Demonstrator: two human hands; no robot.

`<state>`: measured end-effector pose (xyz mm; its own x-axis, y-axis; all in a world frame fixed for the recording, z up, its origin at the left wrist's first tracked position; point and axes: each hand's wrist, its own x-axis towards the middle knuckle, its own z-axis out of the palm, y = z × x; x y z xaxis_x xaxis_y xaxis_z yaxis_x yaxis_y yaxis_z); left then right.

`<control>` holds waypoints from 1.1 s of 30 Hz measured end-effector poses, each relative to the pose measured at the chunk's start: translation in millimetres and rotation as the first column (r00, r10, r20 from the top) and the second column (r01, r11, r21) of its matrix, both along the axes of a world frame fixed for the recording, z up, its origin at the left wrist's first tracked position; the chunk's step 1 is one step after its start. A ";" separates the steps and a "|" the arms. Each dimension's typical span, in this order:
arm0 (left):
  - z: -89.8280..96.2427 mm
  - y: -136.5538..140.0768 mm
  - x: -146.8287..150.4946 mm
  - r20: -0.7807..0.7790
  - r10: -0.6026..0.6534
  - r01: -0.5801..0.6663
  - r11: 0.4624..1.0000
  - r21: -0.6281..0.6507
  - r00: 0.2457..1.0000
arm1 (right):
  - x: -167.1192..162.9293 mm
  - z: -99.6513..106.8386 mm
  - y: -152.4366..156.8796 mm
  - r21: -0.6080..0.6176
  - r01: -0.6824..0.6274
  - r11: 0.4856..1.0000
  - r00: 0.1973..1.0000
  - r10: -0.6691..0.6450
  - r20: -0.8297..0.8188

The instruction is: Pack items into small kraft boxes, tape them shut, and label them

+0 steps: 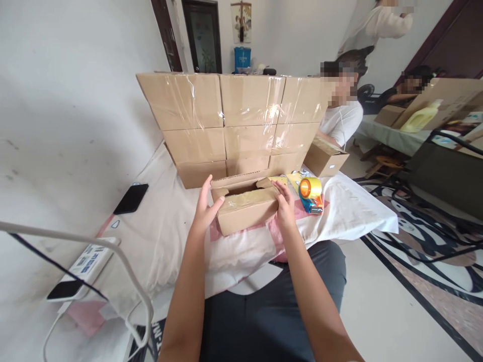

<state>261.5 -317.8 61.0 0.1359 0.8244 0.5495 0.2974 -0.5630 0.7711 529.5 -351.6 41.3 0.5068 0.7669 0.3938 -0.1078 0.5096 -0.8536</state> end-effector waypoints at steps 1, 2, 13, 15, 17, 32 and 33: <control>10.8 -5.3 -4.8 -0.115 0.039 -0.036 0.999 0.030 0.993 | -1.2 0.4 0.2 0.003 0.015 1.000 1.000 -0.015 0.012; 22.0 -11.2 -7.5 -0.235 0.074 -0.060 0.996 0.064 0.969 | -2.5 1.1 0.4 0.004 0.033 0.999 0.999 -0.033 0.027; 49.1 -50.4 60.4 -0.739 0.123 0.056 0.975 0.213 0.662 | -3.7 -7.8 -19.0 -0.044 0.204 0.978 0.905 -0.171 0.390; 43.5 -47.4 59.1 -0.747 0.130 0.037 0.978 0.203 0.652 | 13.4 -15.4 -29.7 0.023 0.301 0.953 0.741 -0.249 0.624; 41.6 -44.4 55.5 -0.762 0.120 0.043 0.981 0.191 0.637 | 42.9 -20.3 -39.2 0.136 0.428 0.893 0.543 -0.375 0.751; 36.6 3.4 23.9 -0.686 0.084 0.057 0.982 0.180 0.723 | 162.7 0.3 28.1 -0.426 0.496 0.757 0.766 -0.151 0.624; 35.3 6.8 20.7 -0.690 0.090 0.052 0.982 0.183 0.718 | 158.4 -2.4 33.9 -0.430 0.508 0.746 0.755 -0.146 0.640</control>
<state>282.3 -311.0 96.3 0.5218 0.7297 0.4419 0.7193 -0.6549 0.2319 687.9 -317.6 38.9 0.6090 0.7542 0.2454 0.5317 -0.1587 -0.8319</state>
